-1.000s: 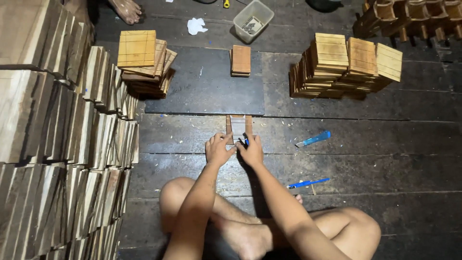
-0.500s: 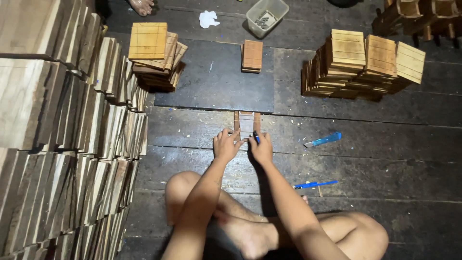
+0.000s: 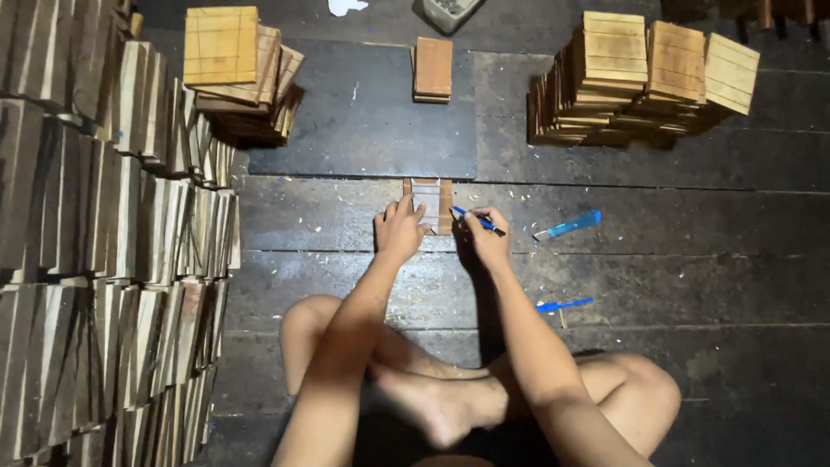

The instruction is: Marking lines on small wooden blocks using a pen and a template jig while sitting on the floor.

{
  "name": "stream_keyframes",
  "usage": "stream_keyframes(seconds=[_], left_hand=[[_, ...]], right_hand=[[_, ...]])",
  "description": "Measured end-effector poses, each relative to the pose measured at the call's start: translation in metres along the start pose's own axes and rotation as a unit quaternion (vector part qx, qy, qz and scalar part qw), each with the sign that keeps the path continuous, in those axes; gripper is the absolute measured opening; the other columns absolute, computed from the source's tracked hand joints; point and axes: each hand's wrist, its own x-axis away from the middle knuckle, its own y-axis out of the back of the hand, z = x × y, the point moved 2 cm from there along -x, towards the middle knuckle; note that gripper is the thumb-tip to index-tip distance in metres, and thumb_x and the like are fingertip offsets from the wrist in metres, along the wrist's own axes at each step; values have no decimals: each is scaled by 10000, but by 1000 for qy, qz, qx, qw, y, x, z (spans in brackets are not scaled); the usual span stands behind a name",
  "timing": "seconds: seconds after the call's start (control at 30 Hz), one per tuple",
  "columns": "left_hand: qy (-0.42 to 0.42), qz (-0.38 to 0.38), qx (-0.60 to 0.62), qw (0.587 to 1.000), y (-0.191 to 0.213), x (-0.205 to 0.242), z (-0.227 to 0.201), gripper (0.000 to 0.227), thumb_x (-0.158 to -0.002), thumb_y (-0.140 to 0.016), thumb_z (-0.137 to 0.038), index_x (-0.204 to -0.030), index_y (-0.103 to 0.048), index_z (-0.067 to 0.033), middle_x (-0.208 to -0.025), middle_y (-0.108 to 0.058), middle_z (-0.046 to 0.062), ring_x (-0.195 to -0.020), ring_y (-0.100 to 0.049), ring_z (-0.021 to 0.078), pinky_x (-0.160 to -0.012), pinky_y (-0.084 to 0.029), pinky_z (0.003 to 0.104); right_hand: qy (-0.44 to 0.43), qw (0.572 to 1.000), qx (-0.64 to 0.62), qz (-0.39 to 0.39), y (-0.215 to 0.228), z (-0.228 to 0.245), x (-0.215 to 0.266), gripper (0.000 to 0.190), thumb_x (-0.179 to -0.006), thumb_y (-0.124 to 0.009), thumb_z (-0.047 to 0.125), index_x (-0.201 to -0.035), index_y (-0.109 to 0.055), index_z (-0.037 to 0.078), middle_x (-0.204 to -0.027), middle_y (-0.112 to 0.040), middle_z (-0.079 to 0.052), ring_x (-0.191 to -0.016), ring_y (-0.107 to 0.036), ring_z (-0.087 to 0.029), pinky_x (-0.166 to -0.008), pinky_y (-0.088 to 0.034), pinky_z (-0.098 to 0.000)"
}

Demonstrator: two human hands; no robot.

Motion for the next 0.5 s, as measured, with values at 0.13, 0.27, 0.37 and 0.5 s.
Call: stream_keyframes(seconds=[0.13, 0.27, 0.37, 0.5], left_hand=[[5, 16, -13, 1000, -3, -1, 0, 491, -989, -599, -471, -1452, -595, -309, -1610, -346, -29, -1404, -402, 296, -1074, -381, 537], [-9, 22, -10, 1000, 6, 3, -2, 523, -999, -590, -464, -1492, -555, -291, -1630, -326, 1, -1419, -401, 291, -1096, -372, 528], [-23, 13, -1, 1000, 2, -1, 0, 524, -1004, -585, -466, -1498, -543, -296, -1636, -324, 10, -1437, -394, 295, -1101, -366, 524], [-16, 25, -2, 1000, 0, -2, -5, 521, -1015, -578, -462, -1508, -531, -299, -1633, -319, 16, -1437, -383, 311, -1116, -349, 552]], right_hand=[[13, 999, -35, -9, -24, -5, -16, 170, -821, -805, 89, -978, -744, 68, -994, -747, -142, -881, -711, -219, -800, -575, -353], [99, 995, -23, -16, -42, 5, -27, 146, -829, -811, 69, -929, -721, 11, -1036, -745, -208, -1034, -717, -332, -886, -553, -435], [124, 992, -3, -14, -48, 14, -32, 117, -843, -798, 68, -928, -729, 28, -1016, -758, -184, -1045, -716, -339, -903, -547, -441], [137, 991, -1, -5, -53, 7, -34, 121, -848, -789, 53, -946, -722, 24, -1033, -755, -194, -1038, -714, -351, -904, -542, -448]])
